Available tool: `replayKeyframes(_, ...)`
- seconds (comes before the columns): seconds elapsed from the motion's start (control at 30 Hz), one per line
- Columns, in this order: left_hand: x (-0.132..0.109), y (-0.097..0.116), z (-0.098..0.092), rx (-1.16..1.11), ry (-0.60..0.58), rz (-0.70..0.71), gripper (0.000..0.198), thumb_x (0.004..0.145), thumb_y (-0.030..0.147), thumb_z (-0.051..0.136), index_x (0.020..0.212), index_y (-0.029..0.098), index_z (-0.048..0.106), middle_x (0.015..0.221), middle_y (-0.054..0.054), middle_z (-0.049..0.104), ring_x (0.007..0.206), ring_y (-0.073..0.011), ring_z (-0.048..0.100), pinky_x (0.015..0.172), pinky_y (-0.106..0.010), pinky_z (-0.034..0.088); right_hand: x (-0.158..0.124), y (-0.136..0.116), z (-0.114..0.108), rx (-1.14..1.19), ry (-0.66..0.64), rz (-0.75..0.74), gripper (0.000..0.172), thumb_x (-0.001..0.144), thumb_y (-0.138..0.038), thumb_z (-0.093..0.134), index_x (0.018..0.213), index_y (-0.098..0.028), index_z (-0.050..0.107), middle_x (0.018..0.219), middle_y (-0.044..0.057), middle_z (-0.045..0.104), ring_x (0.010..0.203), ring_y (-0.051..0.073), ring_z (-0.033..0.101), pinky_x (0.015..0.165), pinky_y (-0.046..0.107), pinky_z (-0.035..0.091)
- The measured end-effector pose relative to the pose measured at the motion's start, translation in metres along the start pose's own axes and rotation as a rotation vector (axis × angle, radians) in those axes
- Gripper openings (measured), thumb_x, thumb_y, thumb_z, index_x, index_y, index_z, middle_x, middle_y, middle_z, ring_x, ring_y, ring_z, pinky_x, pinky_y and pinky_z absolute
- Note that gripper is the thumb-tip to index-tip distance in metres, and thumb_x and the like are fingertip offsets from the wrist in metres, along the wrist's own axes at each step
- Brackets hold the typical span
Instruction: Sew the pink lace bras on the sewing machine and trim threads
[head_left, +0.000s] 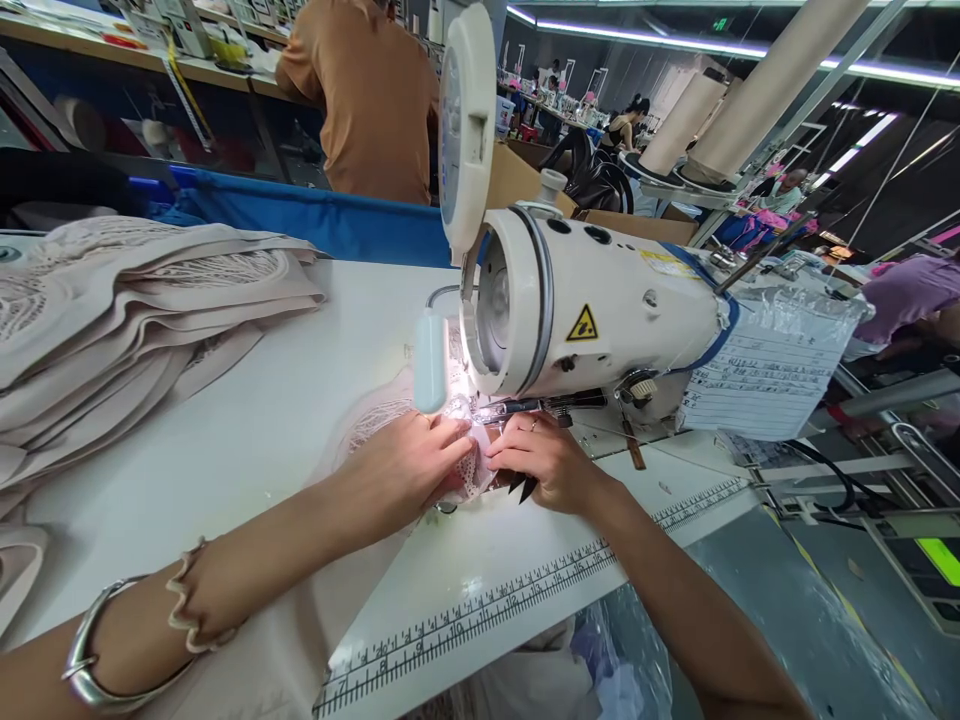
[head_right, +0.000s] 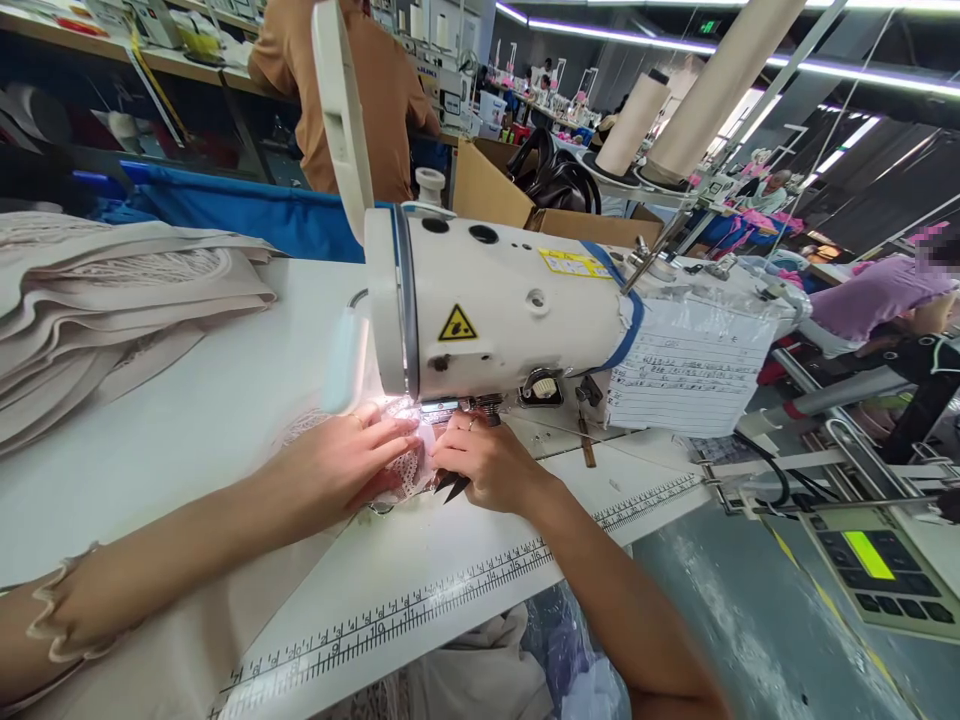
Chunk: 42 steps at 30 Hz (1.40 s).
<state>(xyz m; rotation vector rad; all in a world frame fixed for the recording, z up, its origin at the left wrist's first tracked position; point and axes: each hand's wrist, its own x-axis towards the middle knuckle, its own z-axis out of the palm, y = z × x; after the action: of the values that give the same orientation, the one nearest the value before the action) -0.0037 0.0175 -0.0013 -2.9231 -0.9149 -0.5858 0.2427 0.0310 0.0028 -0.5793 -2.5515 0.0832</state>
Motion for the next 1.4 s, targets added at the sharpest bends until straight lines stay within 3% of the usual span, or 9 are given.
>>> replayKeyframes(0.23, 0.0, 0.003, 0.003, 0.129, 0.021, -0.119, 0.023, 0.1, 0.028, 0.048, 0.107, 0.012, 0.063, 0.114, -0.02, 0.064, 0.095, -0.0344, 0.06, 0.065, -0.04, 0.042, -0.001, 0.0, 0.0, -0.054, -0.041, 0.012, 0.016, 0.091, -0.009, 0.06, 0.087, -0.02, 0.071, 0.093, 0.004, 0.075, 0.086, 0.02, 0.062, 0.077, 0.035, 0.05)
replayKeyframes(0.4, -0.001, 0.005, 0.003, -0.089, 0.058, 0.022, 0.025, 0.102, 0.013, 0.039, 0.094, 0.017, 0.062, 0.102, -0.012, 0.067, 0.092, -0.0245, 0.059, 0.081, -0.039, 0.044, 0.0, 0.0, -0.001, -0.018, -0.009, 0.005, 0.025, 0.092, -0.005, 0.052, 0.09, -0.021, 0.07, 0.094, 0.004, 0.077, 0.087, 0.02, 0.063, 0.08, 0.036, 0.052)
replayKeyframes(0.5, -0.001, 0.005, 0.004, -0.152, 0.035, 0.062, 0.029, 0.1, 0.007, 0.037, 0.087, 0.018, 0.061, 0.084, -0.007, 0.064, 0.077, -0.0202, 0.055, 0.075, -0.035, 0.044, -0.001, 0.001, -0.001, 0.0, 0.045, -0.007, 0.019, 0.091, -0.006, 0.056, 0.09, -0.02, 0.069, 0.093, 0.003, 0.077, 0.084, 0.02, 0.063, 0.077, 0.035, 0.051)
replayKeyframes(0.6, -0.001, 0.006, 0.005, -0.122, 0.047, 0.039, 0.024, 0.099, 0.008, 0.042, 0.097, 0.017, 0.064, 0.084, -0.007, 0.064, 0.076, -0.0199, 0.055, 0.071, -0.034, 0.044, -0.002, 0.002, 0.001, 0.004, 0.052, 0.003, 0.017, 0.089, -0.006, 0.059, 0.09, -0.019, 0.068, 0.092, 0.003, 0.077, 0.086, 0.02, 0.064, 0.076, 0.035, 0.051)
replayKeyframes(0.77, -0.002, 0.012, 0.009, -0.116, 0.079, 0.063, 0.031, 0.095, 0.008, 0.045, 0.118, 0.017, 0.063, 0.105, -0.013, 0.067, 0.093, -0.0242, 0.06, 0.081, -0.041, 0.05, -0.005, 0.004, 0.003, 0.024, 0.053, 0.037, 0.02, 0.089, -0.005, 0.057, 0.092, -0.02, 0.07, 0.092, 0.004, 0.076, 0.09, 0.021, 0.064, 0.076, 0.034, 0.053)
replayKeyframes(0.97, -0.003, 0.022, 0.014, -0.122, 0.033, 0.0, 0.04, 0.092, 0.004, 0.038, 0.126, 0.012, 0.058, 0.102, -0.013, 0.065, 0.09, -0.025, 0.057, 0.078, -0.041, 0.051, -0.007, 0.005, 0.002, -0.019, -0.034, 0.046, 0.018, 0.092, -0.011, 0.06, 0.082, -0.022, 0.07, 0.083, 0.004, 0.073, 0.082, 0.02, 0.06, 0.076, 0.035, 0.049)
replayKeyframes(1.17, -0.004, 0.018, 0.014, -0.053, 0.002, -0.011, 0.058, 0.073, -0.004, 0.044, 0.128, 0.011, 0.055, 0.106, -0.013, 0.061, 0.094, -0.0276, 0.054, 0.086, -0.046, 0.048, -0.007, 0.007, 0.003, 0.016, -0.015, 0.054, 0.019, 0.093, -0.012, 0.058, 0.085, -0.023, 0.072, 0.081, 0.004, 0.072, 0.082, 0.021, 0.061, 0.079, 0.035, 0.05)
replayKeyframes(1.4, -0.003, 0.001, 0.015, -0.083, -0.026, -0.026, 0.052, 0.081, -0.005, 0.044, 0.129, 0.014, 0.055, 0.111, -0.013, 0.062, 0.099, -0.0277, 0.057, 0.094, -0.049, 0.044, -0.005, 0.008, 0.003, 0.033, 0.028, 0.061, 0.032, 0.086, 0.003, 0.046, 0.09, -0.02, 0.068, 0.1, 0.005, 0.076, 0.088, 0.019, 0.065, 0.081, 0.033, 0.052)
